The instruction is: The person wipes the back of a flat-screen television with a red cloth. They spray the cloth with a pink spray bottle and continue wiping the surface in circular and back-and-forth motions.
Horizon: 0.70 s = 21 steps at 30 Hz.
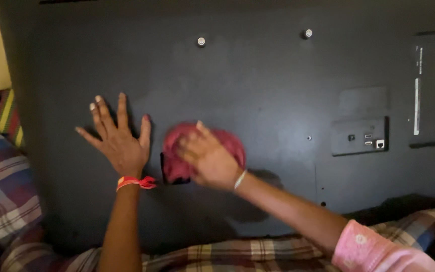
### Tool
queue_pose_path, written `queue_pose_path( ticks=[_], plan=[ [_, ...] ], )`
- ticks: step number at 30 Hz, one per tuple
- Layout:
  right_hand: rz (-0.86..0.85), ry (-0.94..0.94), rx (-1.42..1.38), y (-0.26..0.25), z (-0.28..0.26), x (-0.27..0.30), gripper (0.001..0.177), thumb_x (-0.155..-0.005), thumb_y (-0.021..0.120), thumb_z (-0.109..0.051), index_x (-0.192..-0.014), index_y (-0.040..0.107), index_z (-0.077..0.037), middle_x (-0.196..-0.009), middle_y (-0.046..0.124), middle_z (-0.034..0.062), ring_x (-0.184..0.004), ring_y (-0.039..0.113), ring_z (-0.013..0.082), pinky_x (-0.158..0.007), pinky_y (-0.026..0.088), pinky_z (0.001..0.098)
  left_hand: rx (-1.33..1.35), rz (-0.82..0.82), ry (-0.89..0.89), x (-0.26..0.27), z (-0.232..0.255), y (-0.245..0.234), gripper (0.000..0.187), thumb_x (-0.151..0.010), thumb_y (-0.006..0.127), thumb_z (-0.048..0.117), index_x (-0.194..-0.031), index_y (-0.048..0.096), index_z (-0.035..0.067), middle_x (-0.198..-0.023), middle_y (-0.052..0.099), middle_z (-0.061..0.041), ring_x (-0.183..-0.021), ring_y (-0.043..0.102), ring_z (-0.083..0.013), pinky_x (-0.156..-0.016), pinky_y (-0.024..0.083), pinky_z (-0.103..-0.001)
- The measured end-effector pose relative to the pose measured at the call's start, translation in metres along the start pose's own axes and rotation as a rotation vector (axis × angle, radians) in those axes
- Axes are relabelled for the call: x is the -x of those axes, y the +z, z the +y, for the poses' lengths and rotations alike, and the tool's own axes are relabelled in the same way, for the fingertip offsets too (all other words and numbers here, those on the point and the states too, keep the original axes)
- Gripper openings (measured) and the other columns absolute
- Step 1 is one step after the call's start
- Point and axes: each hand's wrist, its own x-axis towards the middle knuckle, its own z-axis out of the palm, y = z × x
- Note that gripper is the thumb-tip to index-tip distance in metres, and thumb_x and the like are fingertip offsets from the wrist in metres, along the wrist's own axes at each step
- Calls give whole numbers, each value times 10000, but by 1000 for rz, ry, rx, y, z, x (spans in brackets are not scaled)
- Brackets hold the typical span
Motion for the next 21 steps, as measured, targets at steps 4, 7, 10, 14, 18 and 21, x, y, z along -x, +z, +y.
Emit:
queue_pose_path(
  ticks=[4,7,10,14,18,21],
  plan=[
    [-240,-64,-82,-3,-37,26,723,-574,821,-241,-1236,657,-1,-1348,609,185,-1297,534,331,-1252,239,575,40,5,-6,7,-3,1,673,-1053,548,535,-1609,487,161,-1678,322,-249,-1550,265,-457,-1189,60,-744],
    [-253,-224,18,-11,-21,18,721,-599,811,-269,-1250,659,2,-1317,612,178,-1324,532,320,-1244,233,553,55,8,5,8,-5,1,674,-1068,545,535,-1622,481,157,-1688,316,-245,-1564,264,-447,-1205,69,-742],
    [-250,-300,121,-8,-5,4,521,-733,809,-274,-1186,661,-61,-1233,629,58,-1272,560,249,-1327,265,585,36,0,-18,10,-5,0,662,-1071,542,532,-1620,487,166,-1694,322,-225,-1569,270,-431,-1225,77,-732],
    [-213,-187,174,4,-22,3,616,-595,802,-335,-1115,661,-37,-1163,629,119,-1189,560,292,-1104,370,521,48,-4,-28,7,-5,2,666,-1040,549,530,-1595,497,166,-1683,321,-226,-1558,267,-435,-1207,71,-727],
    [-266,-51,103,14,-53,13,507,-673,802,-332,-1079,654,-65,-1089,606,112,-1148,553,303,-1113,386,534,47,-2,-20,10,-6,1,671,-1049,544,536,-1607,486,169,-1687,318,-223,-1560,268,-434,-1213,69,-725],
    [-290,-63,78,9,-48,8,521,-682,797,-354,-1075,647,-46,-1080,603,127,-1138,552,308,-1109,379,553,48,10,-12,8,-5,2,672,-1055,545,534,-1615,478,169,-1690,316,-229,-1561,268,-435,-1213,75,-726]
  ],
)
